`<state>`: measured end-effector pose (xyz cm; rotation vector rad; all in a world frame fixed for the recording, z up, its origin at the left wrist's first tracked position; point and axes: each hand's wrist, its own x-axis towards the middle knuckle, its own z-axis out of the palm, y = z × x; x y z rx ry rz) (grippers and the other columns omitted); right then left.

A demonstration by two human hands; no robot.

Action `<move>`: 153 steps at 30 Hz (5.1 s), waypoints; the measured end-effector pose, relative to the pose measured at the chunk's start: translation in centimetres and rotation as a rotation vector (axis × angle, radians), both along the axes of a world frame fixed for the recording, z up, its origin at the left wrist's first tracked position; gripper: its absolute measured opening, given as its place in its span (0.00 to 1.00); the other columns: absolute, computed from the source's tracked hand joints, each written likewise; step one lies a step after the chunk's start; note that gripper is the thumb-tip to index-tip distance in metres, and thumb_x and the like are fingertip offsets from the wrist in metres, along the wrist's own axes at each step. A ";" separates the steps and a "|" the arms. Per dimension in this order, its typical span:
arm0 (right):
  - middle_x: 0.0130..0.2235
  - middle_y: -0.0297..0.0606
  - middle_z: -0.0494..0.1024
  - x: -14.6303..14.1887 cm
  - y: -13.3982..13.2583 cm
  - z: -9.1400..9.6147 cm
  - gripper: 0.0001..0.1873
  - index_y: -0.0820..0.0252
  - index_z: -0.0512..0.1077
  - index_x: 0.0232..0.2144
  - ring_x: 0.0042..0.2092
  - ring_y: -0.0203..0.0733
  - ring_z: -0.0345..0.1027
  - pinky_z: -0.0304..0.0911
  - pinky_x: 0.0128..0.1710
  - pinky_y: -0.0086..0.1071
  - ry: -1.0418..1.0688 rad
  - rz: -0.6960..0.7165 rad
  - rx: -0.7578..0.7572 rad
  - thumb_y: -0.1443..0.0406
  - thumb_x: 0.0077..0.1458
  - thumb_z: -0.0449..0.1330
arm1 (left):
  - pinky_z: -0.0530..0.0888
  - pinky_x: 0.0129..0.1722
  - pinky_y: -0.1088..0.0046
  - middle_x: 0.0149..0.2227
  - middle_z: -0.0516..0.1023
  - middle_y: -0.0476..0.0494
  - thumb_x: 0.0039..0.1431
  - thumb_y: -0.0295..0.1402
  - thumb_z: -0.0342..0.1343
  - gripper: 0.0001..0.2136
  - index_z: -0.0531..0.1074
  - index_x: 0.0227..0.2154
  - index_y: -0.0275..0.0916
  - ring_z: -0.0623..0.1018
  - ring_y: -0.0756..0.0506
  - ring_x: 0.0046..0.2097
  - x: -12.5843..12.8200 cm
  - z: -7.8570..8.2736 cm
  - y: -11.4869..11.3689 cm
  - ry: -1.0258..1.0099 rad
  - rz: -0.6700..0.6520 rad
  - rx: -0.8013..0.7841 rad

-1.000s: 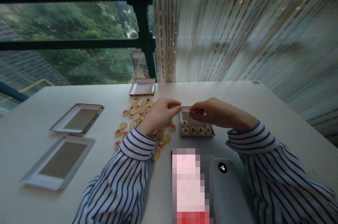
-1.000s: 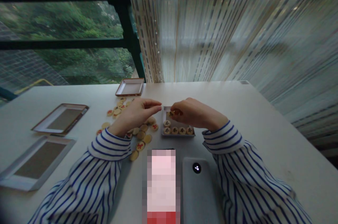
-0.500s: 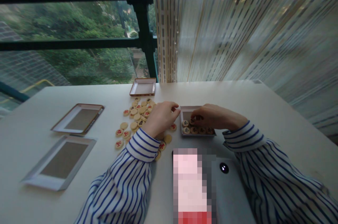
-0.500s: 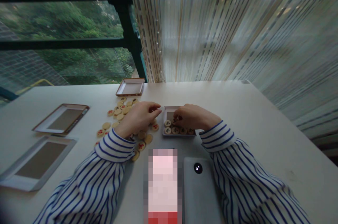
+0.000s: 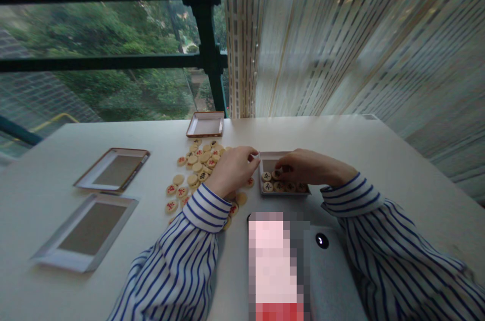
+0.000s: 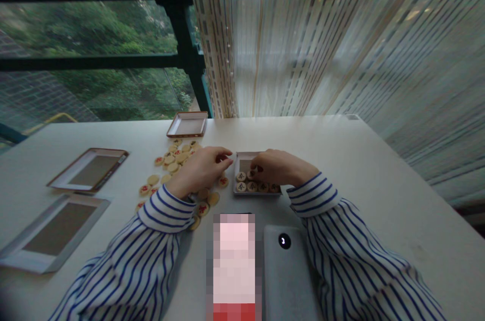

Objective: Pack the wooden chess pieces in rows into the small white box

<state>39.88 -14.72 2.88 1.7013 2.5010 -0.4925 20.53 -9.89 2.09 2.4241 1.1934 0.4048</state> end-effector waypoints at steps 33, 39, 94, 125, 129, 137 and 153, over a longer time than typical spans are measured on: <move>0.32 0.39 0.78 0.0 0.0 0.0 0.14 0.56 0.76 0.36 0.29 0.37 0.68 0.56 0.28 0.28 0.018 0.015 -0.038 0.67 0.48 0.53 | 0.70 0.38 0.72 0.39 0.79 0.43 0.56 0.38 0.49 0.16 0.73 0.43 0.37 0.77 0.45 0.39 0.0 0.0 0.1 0.017 -0.007 0.031; 0.28 0.38 0.76 0.2 -0.2 0.6 0.12 0.57 0.75 0.33 0.27 0.36 0.65 0.52 0.25 0.29 -0.049 -0.027 0.070 0.63 0.51 0.53 | 0.70 0.39 0.70 0.37 0.79 0.43 0.55 0.37 0.50 0.15 0.73 0.43 0.38 0.77 0.45 0.39 -0.3 0.4 0.4 0.013 0.026 0.028; 0.40 0.43 0.76 -6.0 -1.7 -0.4 0.13 0.62 0.68 0.44 0.41 0.43 0.67 0.56 0.40 0.36 0.166 0.071 0.460 0.64 0.57 0.52 | 0.65 0.41 0.63 0.37 0.77 0.43 0.53 0.36 0.54 0.09 0.72 0.36 0.39 0.72 0.40 0.42 -6.7 -2.9 -2.2 0.097 0.199 0.305; 0.40 0.43 0.76 -5.8 -1.9 0.3 0.14 0.60 0.68 0.44 0.42 0.43 0.67 0.56 0.39 0.35 0.131 0.058 0.473 0.63 0.58 0.51 | 0.63 0.45 0.62 0.36 0.78 0.43 0.52 0.36 0.54 0.09 0.72 0.35 0.40 0.73 0.41 0.42 -6.7 -2.4 -1.9 0.056 0.217 0.394; 0.42 0.44 0.75 -5.5 -1.9 0.5 0.14 0.61 0.68 0.44 0.43 0.44 0.67 0.57 0.42 0.37 0.152 0.054 0.490 0.63 0.58 0.51 | 0.64 0.45 0.62 0.36 0.77 0.44 0.52 0.36 0.54 0.08 0.71 0.34 0.40 0.73 0.41 0.42 -6.8 -2.3 -1.9 -0.026 0.220 0.425; 0.42 0.43 0.75 -4.3 -1.7 1.5 0.14 0.63 0.69 0.44 0.44 0.44 0.67 0.58 0.44 0.37 0.184 0.025 0.564 0.63 0.57 0.51 | 0.65 0.45 0.64 0.35 0.77 0.45 0.52 0.35 0.55 0.08 0.71 0.34 0.39 0.73 0.43 0.41 -5.7 -0.9 -2.4 -0.155 0.199 0.469; 0.34 0.36 0.78 -1.4 -1.7 3.6 0.13 0.59 0.74 0.35 0.34 0.37 0.70 0.60 0.34 0.29 0.329 -0.139 0.419 0.62 0.55 0.51 | 0.67 0.42 0.64 0.33 0.76 0.44 0.51 0.34 0.58 0.08 0.71 0.34 0.37 0.72 0.43 0.39 -2.1 0.6 -2.6 -0.338 -0.060 0.520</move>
